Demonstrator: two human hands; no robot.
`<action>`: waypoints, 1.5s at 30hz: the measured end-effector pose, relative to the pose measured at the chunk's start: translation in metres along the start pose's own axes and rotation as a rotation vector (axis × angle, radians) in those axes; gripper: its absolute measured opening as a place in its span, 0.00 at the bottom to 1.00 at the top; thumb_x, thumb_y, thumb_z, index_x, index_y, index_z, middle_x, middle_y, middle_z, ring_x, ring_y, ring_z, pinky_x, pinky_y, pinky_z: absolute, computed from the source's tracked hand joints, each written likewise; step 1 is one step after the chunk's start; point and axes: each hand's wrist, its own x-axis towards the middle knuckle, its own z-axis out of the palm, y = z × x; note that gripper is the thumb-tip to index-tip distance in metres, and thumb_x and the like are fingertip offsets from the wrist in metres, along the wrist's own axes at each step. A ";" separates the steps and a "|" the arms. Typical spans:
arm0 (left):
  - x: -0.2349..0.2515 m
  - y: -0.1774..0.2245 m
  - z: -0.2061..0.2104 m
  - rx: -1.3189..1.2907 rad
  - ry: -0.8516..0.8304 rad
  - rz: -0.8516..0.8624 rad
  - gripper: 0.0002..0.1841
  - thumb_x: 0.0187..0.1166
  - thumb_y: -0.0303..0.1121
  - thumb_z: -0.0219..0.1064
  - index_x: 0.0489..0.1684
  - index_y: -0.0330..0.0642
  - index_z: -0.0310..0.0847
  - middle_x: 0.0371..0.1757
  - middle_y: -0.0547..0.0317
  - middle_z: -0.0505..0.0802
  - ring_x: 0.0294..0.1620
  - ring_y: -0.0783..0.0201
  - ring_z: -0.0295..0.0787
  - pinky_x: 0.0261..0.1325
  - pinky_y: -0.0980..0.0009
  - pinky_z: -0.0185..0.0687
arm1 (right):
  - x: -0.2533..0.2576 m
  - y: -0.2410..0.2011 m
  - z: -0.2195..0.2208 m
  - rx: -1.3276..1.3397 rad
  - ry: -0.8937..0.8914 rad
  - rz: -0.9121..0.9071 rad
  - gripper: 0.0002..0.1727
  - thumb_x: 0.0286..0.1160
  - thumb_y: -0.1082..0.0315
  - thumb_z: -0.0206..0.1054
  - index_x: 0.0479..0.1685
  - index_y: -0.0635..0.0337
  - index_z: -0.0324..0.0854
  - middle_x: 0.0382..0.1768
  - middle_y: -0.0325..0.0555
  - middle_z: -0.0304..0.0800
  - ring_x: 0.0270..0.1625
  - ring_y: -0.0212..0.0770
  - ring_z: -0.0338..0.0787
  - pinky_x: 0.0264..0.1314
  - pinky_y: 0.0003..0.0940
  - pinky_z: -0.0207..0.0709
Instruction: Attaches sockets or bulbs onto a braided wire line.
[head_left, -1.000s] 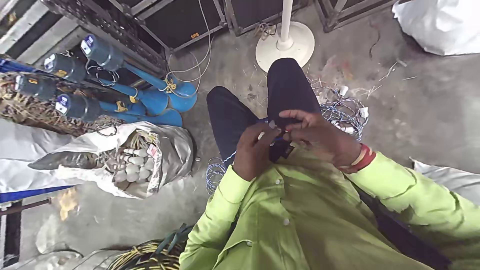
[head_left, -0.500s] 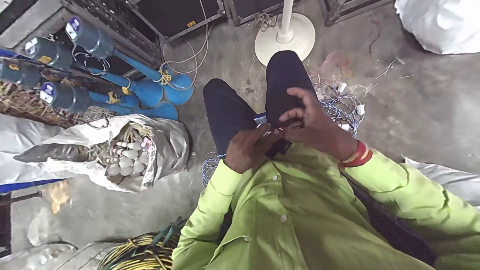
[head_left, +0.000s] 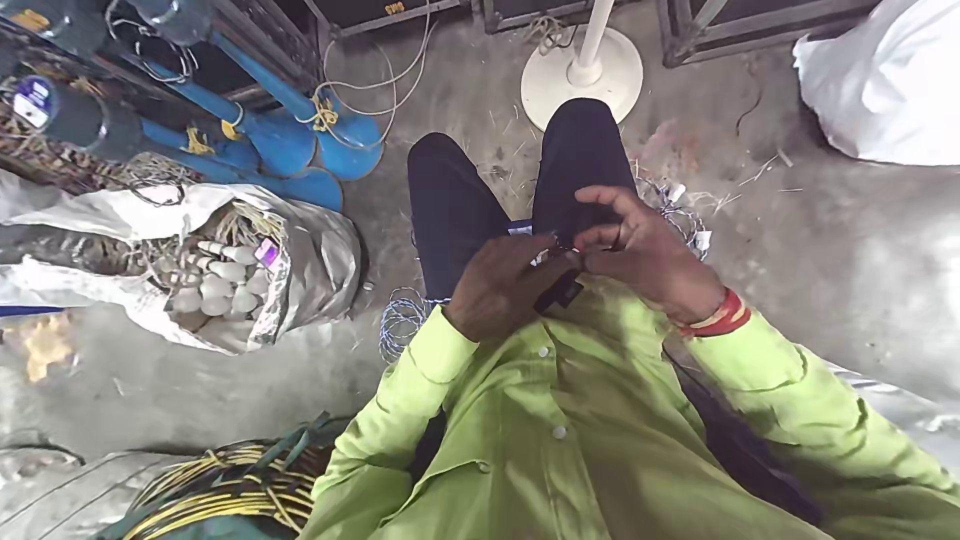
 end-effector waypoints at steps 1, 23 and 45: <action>0.002 0.001 0.001 0.012 -0.022 -0.024 0.12 0.78 0.25 0.66 0.55 0.43 0.92 0.58 0.44 0.92 0.57 0.50 0.90 0.62 0.56 0.85 | 0.000 0.000 0.000 0.005 0.002 -0.005 0.46 0.58 0.81 0.72 0.84 0.49 0.61 0.38 0.47 0.92 0.31 0.36 0.92 0.33 0.28 0.87; 0.004 0.009 -0.001 -0.521 0.027 -0.375 0.14 0.71 0.20 0.65 0.53 0.33 0.91 0.49 0.50 0.93 0.46 0.67 0.91 0.50 0.72 0.90 | 0.001 -0.006 -0.006 -0.017 -0.060 0.030 0.46 0.58 0.80 0.75 0.84 0.49 0.62 0.38 0.47 0.94 0.31 0.35 0.92 0.31 0.27 0.87; -0.009 0.012 0.023 -0.383 0.219 -0.238 0.08 0.77 0.21 0.68 0.47 0.29 0.92 0.48 0.44 0.94 0.51 0.62 0.92 0.59 0.70 0.89 | -0.009 -0.007 0.002 -0.469 0.006 -0.151 0.40 0.56 0.79 0.79 0.76 0.51 0.72 0.36 0.41 0.94 0.32 0.39 0.93 0.34 0.39 0.89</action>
